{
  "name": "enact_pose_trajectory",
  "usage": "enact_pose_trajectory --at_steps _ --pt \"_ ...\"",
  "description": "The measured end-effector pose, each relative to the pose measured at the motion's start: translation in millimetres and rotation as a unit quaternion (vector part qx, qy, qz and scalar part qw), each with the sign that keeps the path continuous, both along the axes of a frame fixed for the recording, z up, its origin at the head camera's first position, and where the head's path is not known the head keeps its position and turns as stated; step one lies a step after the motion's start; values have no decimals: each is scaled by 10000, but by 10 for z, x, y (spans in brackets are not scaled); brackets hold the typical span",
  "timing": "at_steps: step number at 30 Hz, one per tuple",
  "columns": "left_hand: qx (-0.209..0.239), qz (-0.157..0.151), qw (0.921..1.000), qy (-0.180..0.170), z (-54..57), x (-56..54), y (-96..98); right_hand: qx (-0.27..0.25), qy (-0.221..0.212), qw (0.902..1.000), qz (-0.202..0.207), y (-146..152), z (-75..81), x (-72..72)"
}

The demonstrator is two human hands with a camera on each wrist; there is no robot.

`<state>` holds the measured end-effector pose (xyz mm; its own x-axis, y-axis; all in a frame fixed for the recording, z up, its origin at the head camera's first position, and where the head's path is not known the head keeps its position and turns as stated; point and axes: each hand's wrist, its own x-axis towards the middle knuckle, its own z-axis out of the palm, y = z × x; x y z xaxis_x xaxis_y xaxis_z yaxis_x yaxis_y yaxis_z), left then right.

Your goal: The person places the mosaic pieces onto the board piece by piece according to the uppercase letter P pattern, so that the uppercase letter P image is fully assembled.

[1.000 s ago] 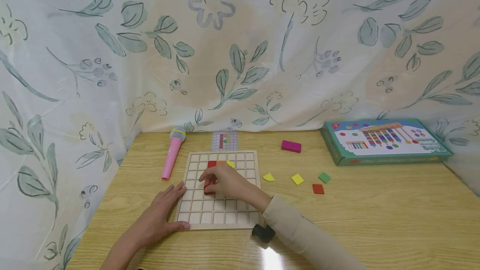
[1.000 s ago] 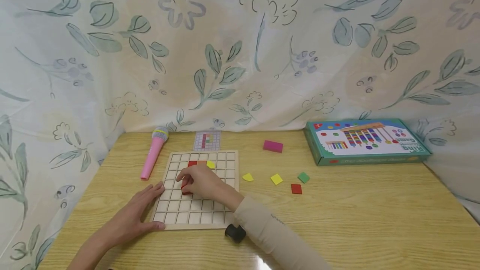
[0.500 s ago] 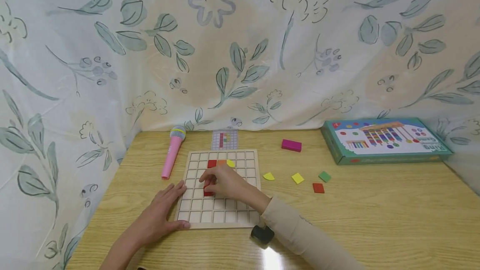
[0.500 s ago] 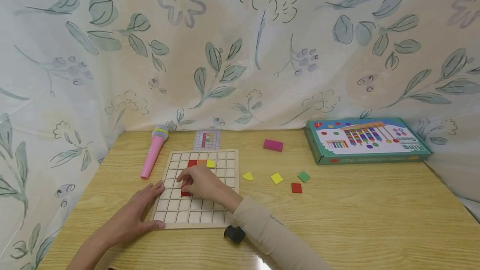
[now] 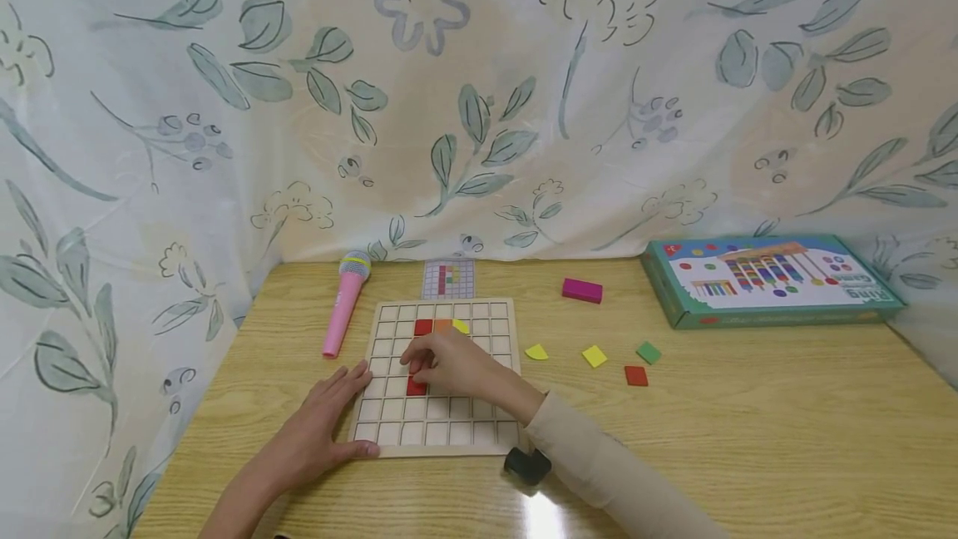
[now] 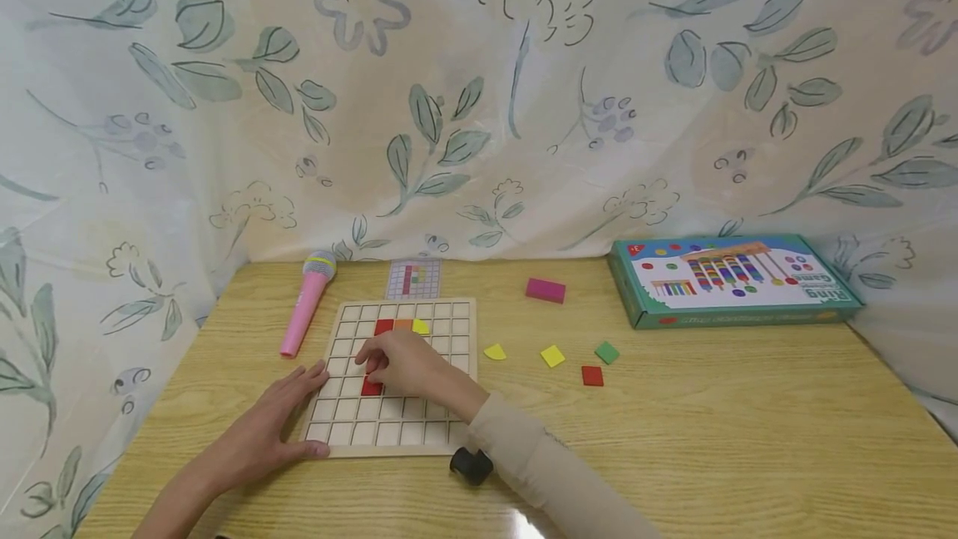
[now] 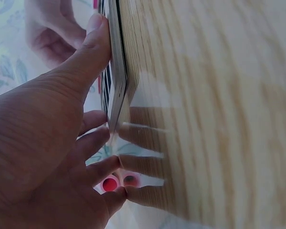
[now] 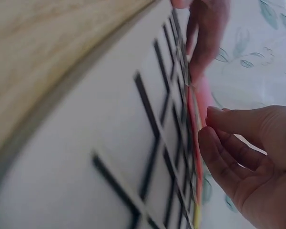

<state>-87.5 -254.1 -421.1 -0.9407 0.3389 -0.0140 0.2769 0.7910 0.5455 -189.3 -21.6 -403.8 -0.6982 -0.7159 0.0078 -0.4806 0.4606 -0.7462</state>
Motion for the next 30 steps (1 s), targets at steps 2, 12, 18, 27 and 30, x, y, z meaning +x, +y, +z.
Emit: enact_pose_trajectory --at_steps 2,12,18,27,30 --pt "-17 -1 10000 -10 1 -7 7 -79 -16 10000 -6 98 48 4" --pt "-15 -10 10000 32 7 5 9 81 336 9987 -371 1044 243 50" --pt "-81 -33 9999 60 1 -1 2 327 692 9940 -777 1740 264 88" --pt "-59 -63 9998 157 -18 7 -1 981 910 9792 -1524 2393 99 188" --pt "-60 -70 9998 163 -19 5 1 1209 986 9745 -1612 2492 53 219"
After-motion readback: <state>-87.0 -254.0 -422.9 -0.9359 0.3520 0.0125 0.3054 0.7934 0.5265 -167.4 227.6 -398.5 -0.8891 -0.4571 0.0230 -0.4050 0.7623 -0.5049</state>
